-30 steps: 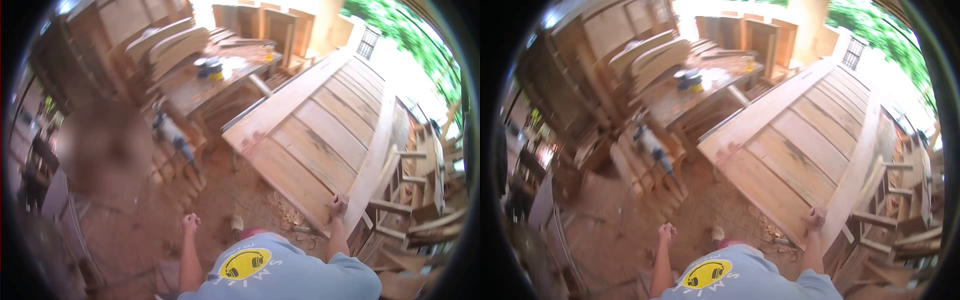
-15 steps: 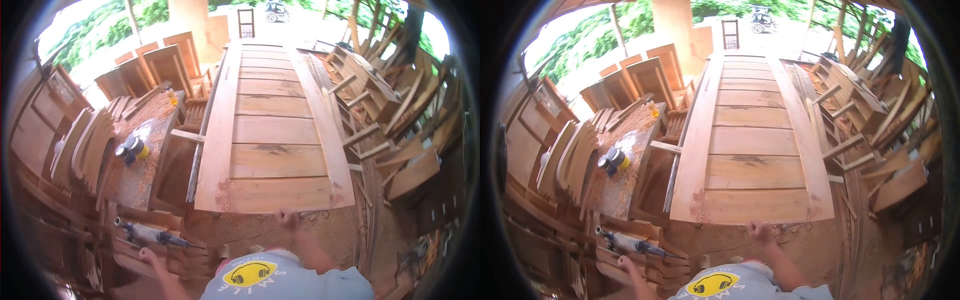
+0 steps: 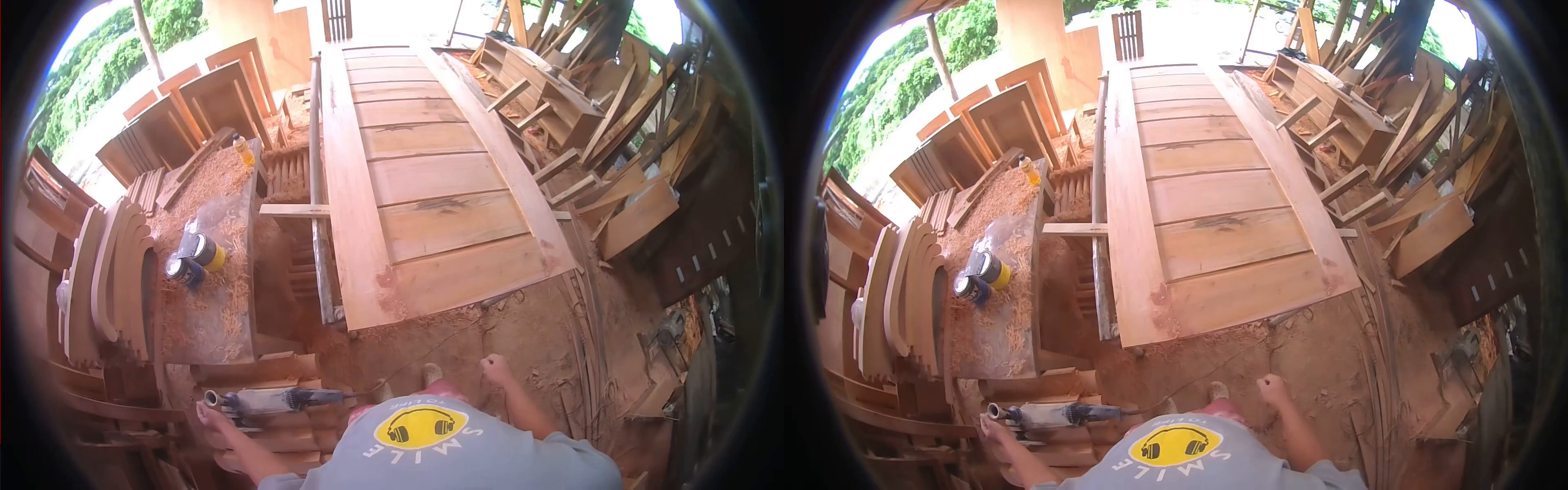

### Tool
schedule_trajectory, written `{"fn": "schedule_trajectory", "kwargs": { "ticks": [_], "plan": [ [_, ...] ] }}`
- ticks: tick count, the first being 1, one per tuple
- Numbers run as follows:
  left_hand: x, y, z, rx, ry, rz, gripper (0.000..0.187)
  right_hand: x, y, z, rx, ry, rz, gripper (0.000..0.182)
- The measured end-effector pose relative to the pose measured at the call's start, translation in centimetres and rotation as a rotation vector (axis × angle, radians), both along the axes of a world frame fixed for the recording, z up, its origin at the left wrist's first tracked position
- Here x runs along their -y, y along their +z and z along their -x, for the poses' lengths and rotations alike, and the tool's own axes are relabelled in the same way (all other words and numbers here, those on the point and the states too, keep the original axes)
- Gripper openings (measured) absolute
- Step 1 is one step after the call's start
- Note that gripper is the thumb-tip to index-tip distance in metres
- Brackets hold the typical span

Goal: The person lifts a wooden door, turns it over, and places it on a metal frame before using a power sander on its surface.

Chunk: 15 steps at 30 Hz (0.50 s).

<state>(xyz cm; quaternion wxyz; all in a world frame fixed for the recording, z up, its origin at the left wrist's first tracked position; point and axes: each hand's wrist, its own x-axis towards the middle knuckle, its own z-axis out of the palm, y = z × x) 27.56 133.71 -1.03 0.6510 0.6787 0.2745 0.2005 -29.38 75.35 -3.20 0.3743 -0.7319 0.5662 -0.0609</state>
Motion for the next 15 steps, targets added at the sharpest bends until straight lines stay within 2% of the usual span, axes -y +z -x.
{"fn": "schedule_trajectory", "kwargs": {
  "ticks": [1,2,3,6,8,9,12,15],
  "plan": [
    [2.4,1.4,0.4,0.123,0.115,0.192,0.037,0.0,-1.7,1.9,-0.081,-0.003,-0.016,0.027],
    [3.3,1.7,0.2,0.153,0.116,0.238,0.035,-0.4,-3.5,3.8,-0.159,-0.006,-0.035,0.028],
    [3.2,1.6,0.1,0.133,0.052,0.189,0.033,-1.1,-4.4,5.2,-0.24,-0.007,-0.055,0.029],
    [2.9,0.4,-0.1,0.11,-0.237,-0.063,0.03,-3.9,-2.6,8.0,-0.214,-0.213,-0.448,0.03],
    [2.9,0.2,0.0,0.141,-0.398,-0.158,0.029,-6.1,-1.6,8.9,-0.247,-0.277,-0.494,0.032],
    [3.2,0.3,-0.1,0.142,-0.445,-0.154,0.029,-6.9,-1.3,8.9,-0.262,-0.305,-0.518,0.032],
    [3.8,1.2,0.2,0.058,-0.449,0.068,0.033,-8.2,-2.4,8.4,-0.266,-0.342,-0.568,0.032],
    [4.6,2.3,-0.2,0.058,-0.406,0.176,0.039,-7.1,-6.8,8.3,-0.311,0.145,-0.464,0.032]
  ]
}}
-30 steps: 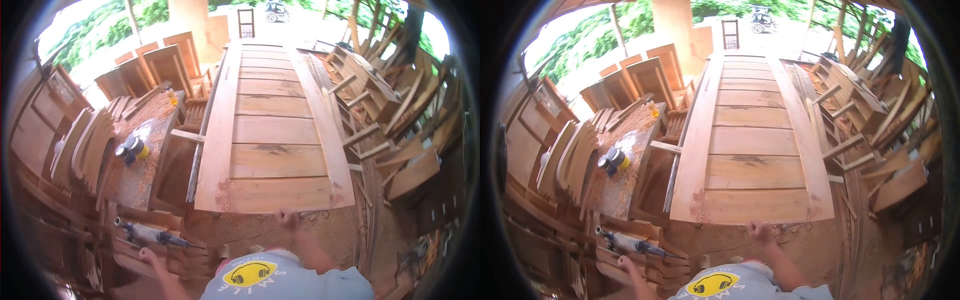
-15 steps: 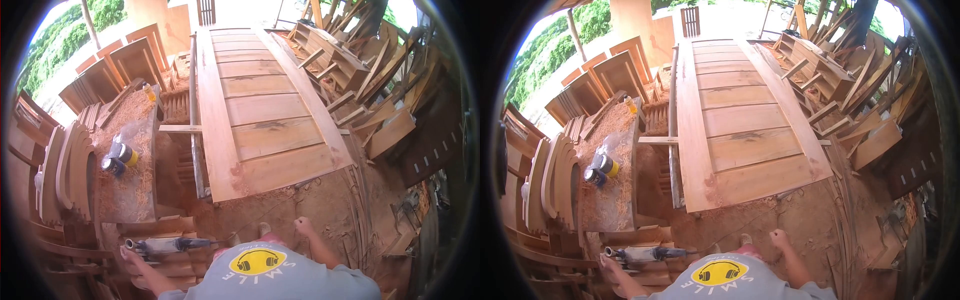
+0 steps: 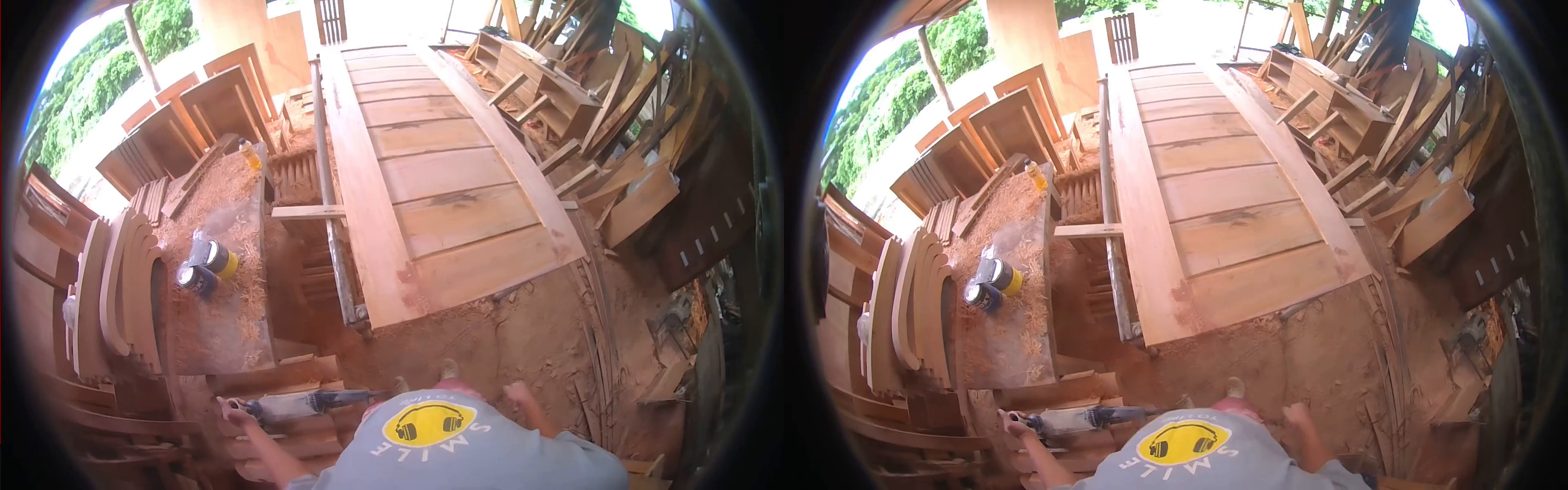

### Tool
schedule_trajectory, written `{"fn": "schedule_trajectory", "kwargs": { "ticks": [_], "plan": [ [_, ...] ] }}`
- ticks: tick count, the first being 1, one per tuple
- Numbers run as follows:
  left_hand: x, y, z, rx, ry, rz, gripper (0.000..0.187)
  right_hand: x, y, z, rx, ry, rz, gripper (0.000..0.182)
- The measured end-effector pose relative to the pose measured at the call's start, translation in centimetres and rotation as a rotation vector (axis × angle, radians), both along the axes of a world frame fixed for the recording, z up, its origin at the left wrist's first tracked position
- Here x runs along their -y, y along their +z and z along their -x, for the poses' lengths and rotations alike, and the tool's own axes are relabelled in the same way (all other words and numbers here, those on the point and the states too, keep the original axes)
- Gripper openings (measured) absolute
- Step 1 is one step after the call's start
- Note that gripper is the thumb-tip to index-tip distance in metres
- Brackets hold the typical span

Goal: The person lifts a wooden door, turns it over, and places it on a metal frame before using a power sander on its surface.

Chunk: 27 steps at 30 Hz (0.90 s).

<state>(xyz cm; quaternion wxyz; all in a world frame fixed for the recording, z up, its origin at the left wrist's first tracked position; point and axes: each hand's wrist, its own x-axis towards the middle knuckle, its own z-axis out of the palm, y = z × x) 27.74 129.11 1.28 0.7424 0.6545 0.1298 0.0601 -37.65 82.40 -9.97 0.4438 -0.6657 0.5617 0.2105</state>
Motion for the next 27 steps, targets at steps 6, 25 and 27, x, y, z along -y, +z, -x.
{"fn": "schedule_trajectory", "kwargs": {
  "ticks": [6,25,27],
  "plan": [
    [3.7,3.3,3.9,-0.008,0.159,-0.076,0.048,3.2,2.5,-7.4,0.155,-0.146,0.09,0.031],
    [28.1,22.5,17.6,0.324,-0.272,-0.15,0.057,-3.5,16.7,-22.5,0.567,0.491,0.099,0.062],
    [30.9,22.1,17.6,0.367,-0.343,-0.211,0.058,-4.4,18.1,-20.1,0.514,0.298,0.113,0.06]
  ]
}}
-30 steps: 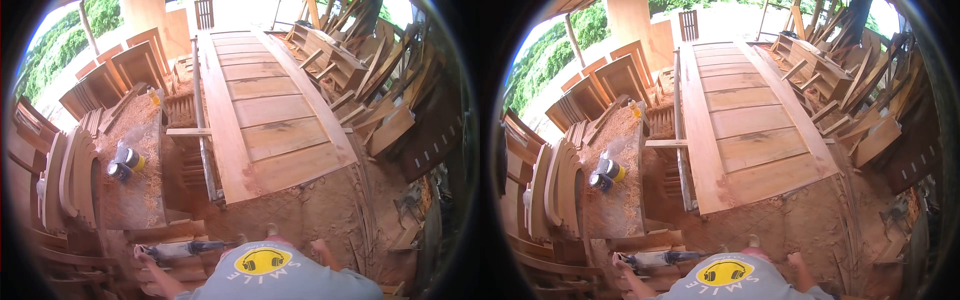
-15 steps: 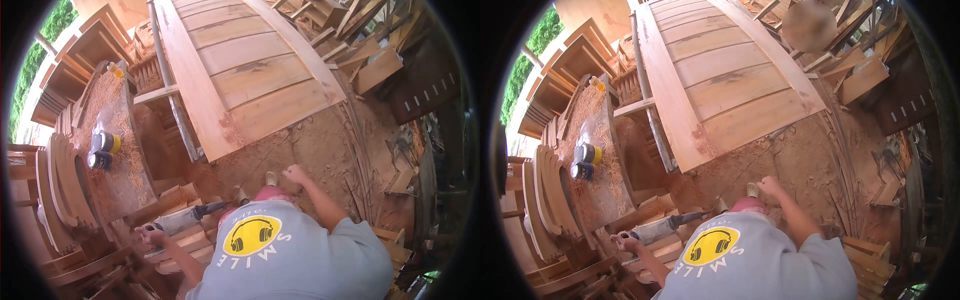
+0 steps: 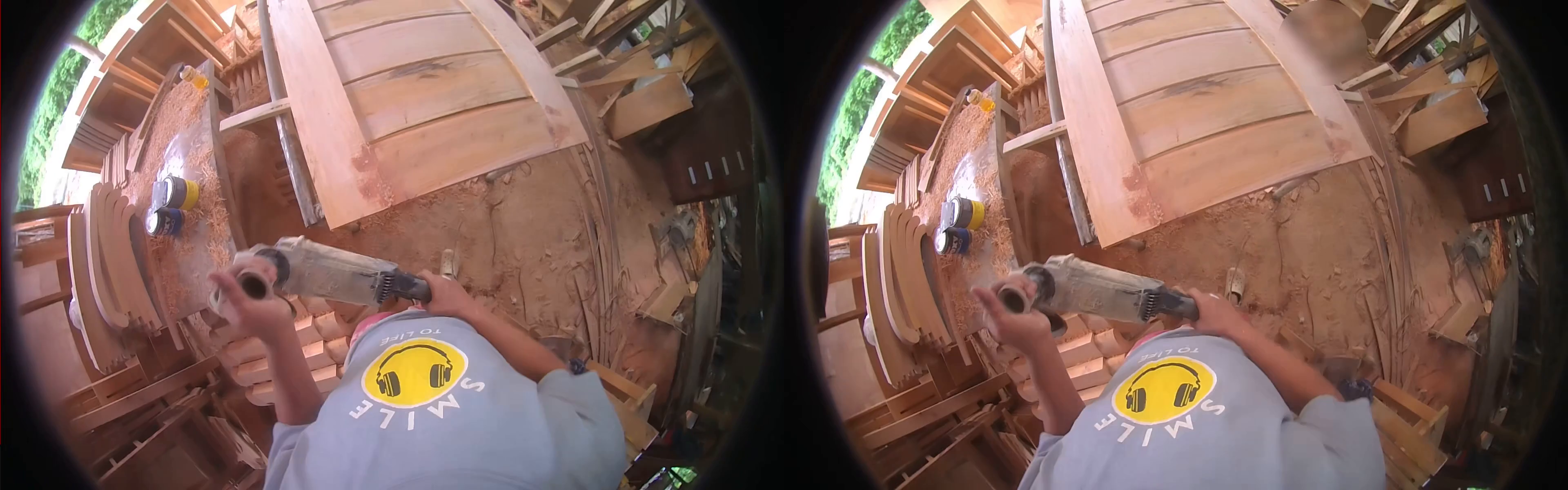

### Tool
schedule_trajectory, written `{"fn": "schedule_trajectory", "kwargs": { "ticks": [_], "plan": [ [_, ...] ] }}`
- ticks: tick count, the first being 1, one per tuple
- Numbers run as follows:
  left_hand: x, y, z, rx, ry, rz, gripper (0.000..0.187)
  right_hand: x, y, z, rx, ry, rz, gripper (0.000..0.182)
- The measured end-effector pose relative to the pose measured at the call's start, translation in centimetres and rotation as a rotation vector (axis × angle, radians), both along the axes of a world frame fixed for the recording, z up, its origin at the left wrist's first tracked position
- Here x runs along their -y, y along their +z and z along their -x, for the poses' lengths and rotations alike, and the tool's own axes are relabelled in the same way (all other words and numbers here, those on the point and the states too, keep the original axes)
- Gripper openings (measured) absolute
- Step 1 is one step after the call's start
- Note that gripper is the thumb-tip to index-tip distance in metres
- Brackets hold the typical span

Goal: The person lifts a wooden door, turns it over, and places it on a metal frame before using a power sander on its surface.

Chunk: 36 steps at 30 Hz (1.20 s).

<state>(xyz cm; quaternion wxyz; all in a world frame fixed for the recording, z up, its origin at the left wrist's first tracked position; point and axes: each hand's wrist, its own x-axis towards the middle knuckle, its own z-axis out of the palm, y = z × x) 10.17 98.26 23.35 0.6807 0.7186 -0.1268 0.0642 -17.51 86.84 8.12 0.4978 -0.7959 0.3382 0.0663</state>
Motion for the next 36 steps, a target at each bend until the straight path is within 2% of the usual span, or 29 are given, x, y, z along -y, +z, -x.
{"fn": "schedule_trajectory", "kwargs": {
  "ticks": [1,3,5,11,12,15,19,22,24,26,28,30,32,34,36],
  "plan": [
    [1.7,0.8,0.5,-0.002,-0.078,0.004,0.058,-0.1,0.4,1.0,0.011,-0.132,-0.021,0.055],
    [6.1,3.5,2.5,-0.029,-0.287,0.054,0.059,-0.2,1.1,2.8,0.046,-0.27,0.091,0.052],
    [10.2,5.0,4.4,-0.08,-0.395,0.008,0.061,0.8,1.3,3.9,0.045,-0.375,0.165,0.05],
    [21.5,2.8,6.4,-0.164,-0.644,-0.115,0.064,4.1,0.0,7.5,-0.03,-0.545,0.115,0.049],
    [23.4,3.3,7.3,-0.304,-0.601,-0.188,0.064,4.5,-0.4,7.9,-0.05,-0.548,0.107,0.049],
    [28.7,0.4,7.8,-0.127,-0.652,-0.488,0.072,5.5,-0.5,8.9,-0.027,-0.558,0.091,0.048],
    [33.4,-0.3,10.1,0.016,-0.69,-0.659,0.07,6.8,-2.0,10.4,-0.088,-0.535,0.009,0.047],
    [36.9,-2.3,12.1,0.176,-0.595,-0.677,0.066,9.1,-1.4,11.4,-0.08,-0.432,0.012,0.041],
    [39.1,-3.9,13.4,0.236,-0.548,-0.591,0.058,11.2,-3.0,12.9,-0.12,-0.431,-0.137,0.034],
    [40.9,-5.5,14.7,0.234,-0.607,-0.562,0.053,12.9,-4.5,13.2,-0.08,-0.418,-0.336,0.032],
    [40.8,-6.4,16.3,0.423,-0.708,-0.658,0.058,13.6,-5.1,13.5,0.017,-0.457,-0.577,0.035],
    [38.6,-9.4,20.1,0.734,-0.59,-0.59,0.064,13.7,-4.4,13.3,0.016,-0.463,-0.631,0.031],
    [33.8,-10.0,22.3,0.689,-0.89,-0.485,0.066,13.6,-3.9,13.5,0.029,-0.469,-0.693,0.032],
    [28.9,-10.1,22.6,0.74,-1.085,-0.469,0.061,14.2,-3.5,13.8,0.052,-0.447,-0.758,0.036],
    [26.1,-10.4,22.2,0.878,-1.171,-0.488,0.057,14.4,-2.7,13.7,0.068,-0.428,-0.783,0.036]
  ]
}}
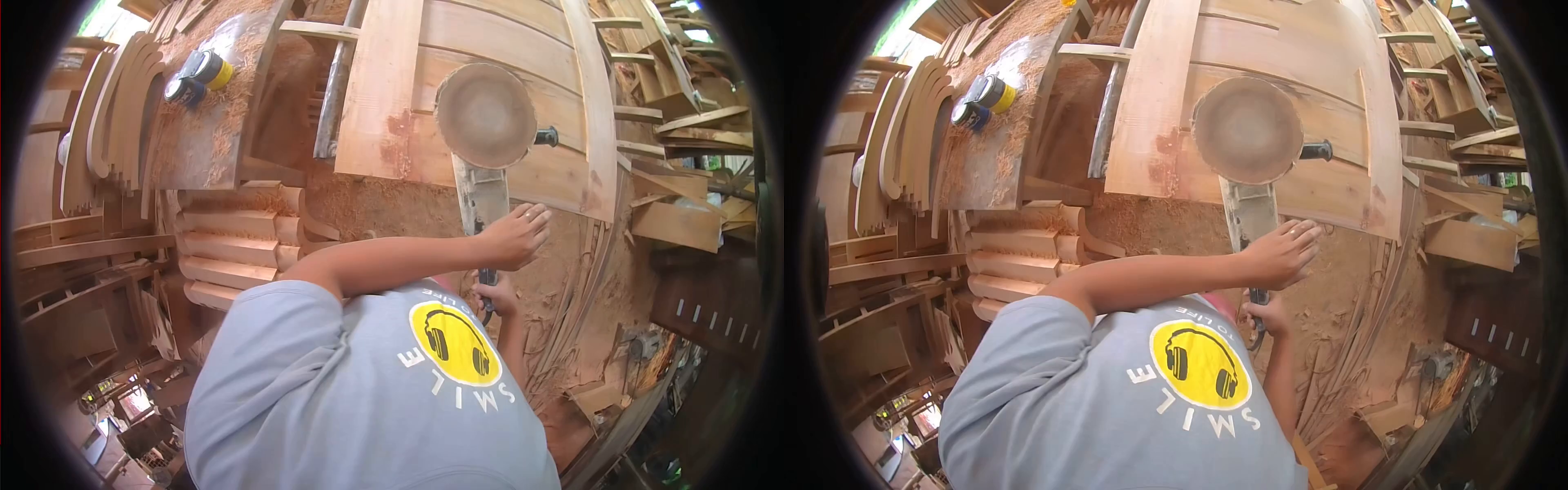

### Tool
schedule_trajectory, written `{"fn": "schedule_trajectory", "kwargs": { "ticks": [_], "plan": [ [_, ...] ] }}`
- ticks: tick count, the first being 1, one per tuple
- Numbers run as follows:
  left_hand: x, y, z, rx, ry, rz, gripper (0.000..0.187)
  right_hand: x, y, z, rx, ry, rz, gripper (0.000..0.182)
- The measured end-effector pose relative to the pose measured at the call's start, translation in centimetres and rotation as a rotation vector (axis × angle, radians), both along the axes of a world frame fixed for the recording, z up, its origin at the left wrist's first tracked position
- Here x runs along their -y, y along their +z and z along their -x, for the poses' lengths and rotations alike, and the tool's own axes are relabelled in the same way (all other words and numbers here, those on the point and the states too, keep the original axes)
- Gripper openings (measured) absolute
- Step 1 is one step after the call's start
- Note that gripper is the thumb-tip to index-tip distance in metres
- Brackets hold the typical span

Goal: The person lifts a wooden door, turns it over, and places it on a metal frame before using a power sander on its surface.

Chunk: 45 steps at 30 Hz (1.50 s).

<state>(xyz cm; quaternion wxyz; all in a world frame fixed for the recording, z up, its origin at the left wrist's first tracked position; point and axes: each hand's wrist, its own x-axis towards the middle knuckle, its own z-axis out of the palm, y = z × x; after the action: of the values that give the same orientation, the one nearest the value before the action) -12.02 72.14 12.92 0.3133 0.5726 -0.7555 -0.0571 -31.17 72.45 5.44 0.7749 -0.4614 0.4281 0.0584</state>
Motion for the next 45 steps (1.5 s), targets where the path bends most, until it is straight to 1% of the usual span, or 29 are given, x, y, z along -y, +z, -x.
{"fn": "schedule_trajectory", "kwargs": {
  "ticks": [1,4,7,8,10,13,14,16,17,20,23,29,32,36,41,45],
  "plan": [
    [-1.1,0.0,-0.4,0.054,-0.056,0.007,0.055,0.1,0.2,0.1,0.027,0.006,-0.011,0.037],
    [-3.7,0.9,-3.2,0.166,-0.05,0.11,0.044,0.3,0.7,-0.1,0.047,-0.004,-0.019,0.036],
    [-4.8,1.7,-6.4,0.224,0.19,0.162,0.048,0.3,1.0,-0.2,0.022,-0.014,-0.013,0.034],
    [-5.0,1.7,-7.4,0.21,0.277,0.129,0.049,0.4,1.0,-0.3,0.013,-0.018,-0.009,0.033],
    [-5.4,1.9,-9.2,0.18,0.445,0.066,0.051,0.3,1.1,-0.7,-0.056,0.017,0.123,0.03],
    [-6.3,1.2,-11.7,0.353,0.534,0.022,0.054,0.0,1.9,-1.8,-0.221,0.099,0.336,0.03],
    [-6.6,1.1,-12.2,0.325,0.544,0.029,0.054,-0.1,2.2,-2.1,-0.286,0.132,0.406,0.031],
    [-7.1,1.1,-12.8,0.269,0.57,0.038,0.055,0.0,1.7,-1.8,-0.28,0.139,0.405,0.03],
    [-7.2,1.6,-13.1,0.281,0.613,0.023,0.059,0.0,1.5,-1.7,-0.276,0.145,0.403,0.03],
    [-7.2,1.6,-14.4,0.229,0.681,0.047,0.062,-0.2,1.1,-1.7,-0.233,0.107,0.406,0.03],
    [-6.9,1.9,-15.0,0.245,0.693,0.053,0.065,-0.2,1.5,-1.7,-0.242,0.115,0.419,0.031],
    [-6.2,2.6,-15.4,0.221,0.65,0.109,0.063,-0.2,1.6,-1.8,-0.212,0.07,0.374,0.031],
    [-5.9,2.1,-15.6,0.262,0.672,0.149,0.058,-0.1,1.8,-1.8,-0.205,0.075,0.366,0.032],
    [-5.9,2.2,-15.6,0.228,0.671,0.211,0.05,-0.2,1.4,-1.6,-0.175,0.073,0.381,0.03],
    [-5.4,1.8,-15.1,0.241,0.668,0.293,0.041,-0.2,3.3,-2.1,-0.203,0.099,0.409,0.029],
    [-5.3,1.9,-15.0,0.262,0.66,0.303,0.036,-0.1,2.1,-1.6,-0.212,0.124,0.467,0.031]
  ]
}}
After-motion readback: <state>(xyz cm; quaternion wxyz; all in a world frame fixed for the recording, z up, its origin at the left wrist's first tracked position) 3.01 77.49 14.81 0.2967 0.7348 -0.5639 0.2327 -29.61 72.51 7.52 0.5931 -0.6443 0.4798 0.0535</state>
